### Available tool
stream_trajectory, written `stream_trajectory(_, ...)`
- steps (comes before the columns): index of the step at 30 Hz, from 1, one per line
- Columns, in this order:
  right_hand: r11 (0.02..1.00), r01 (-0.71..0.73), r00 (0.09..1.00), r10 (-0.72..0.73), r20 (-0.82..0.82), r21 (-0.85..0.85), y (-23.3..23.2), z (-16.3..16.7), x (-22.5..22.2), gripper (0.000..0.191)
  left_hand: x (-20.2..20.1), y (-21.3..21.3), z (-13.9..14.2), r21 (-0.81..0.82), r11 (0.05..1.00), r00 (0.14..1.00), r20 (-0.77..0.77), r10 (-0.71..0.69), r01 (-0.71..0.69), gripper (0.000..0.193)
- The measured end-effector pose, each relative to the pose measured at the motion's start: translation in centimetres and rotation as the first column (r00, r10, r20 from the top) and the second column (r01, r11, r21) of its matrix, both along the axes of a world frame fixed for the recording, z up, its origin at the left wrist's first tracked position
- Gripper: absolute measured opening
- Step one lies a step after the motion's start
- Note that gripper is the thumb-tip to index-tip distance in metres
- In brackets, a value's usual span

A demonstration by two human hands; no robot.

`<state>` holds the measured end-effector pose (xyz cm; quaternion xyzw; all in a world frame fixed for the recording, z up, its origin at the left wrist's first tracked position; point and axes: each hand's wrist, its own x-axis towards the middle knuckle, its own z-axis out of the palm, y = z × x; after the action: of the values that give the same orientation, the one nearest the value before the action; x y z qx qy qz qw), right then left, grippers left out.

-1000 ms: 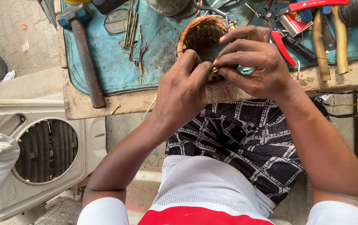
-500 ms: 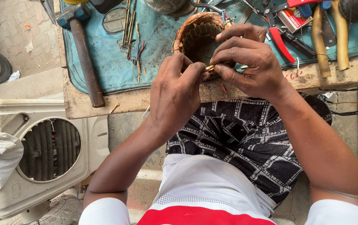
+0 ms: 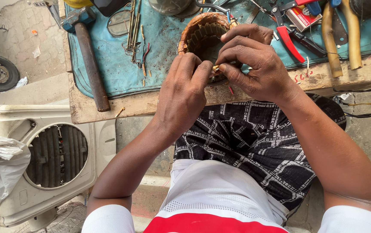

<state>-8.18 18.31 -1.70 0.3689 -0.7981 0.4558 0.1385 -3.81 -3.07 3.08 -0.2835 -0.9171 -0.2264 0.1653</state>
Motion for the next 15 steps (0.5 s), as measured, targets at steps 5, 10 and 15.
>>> stream_trajectory(5, 1.000, -0.001, 1.000, 0.001, 0.008, 0.017, 0.05, 0.01, -0.06, 0.009, -0.03, 0.04, 0.09, -0.008, 1.000, 1.000, -0.007, -0.012, 0.011, 0.027)
stream_trajectory(10, 1.000, -0.017, 1.000, 0.017, 0.017, 0.019, 0.04, 0.14, -0.06, 0.010, -0.09, 0.06, 0.21, 0.029, 0.999, 0.999, -0.011, -0.031, 0.031, 0.023)
stream_trajectory(15, 1.000, 0.002, 1.000, -0.003, 0.028, 0.031, -0.04, 0.25, 0.05, 0.010, -0.12, 0.65, 0.43, 0.085, 0.996, 0.999, 0.016, -0.041, 0.040, 0.013)
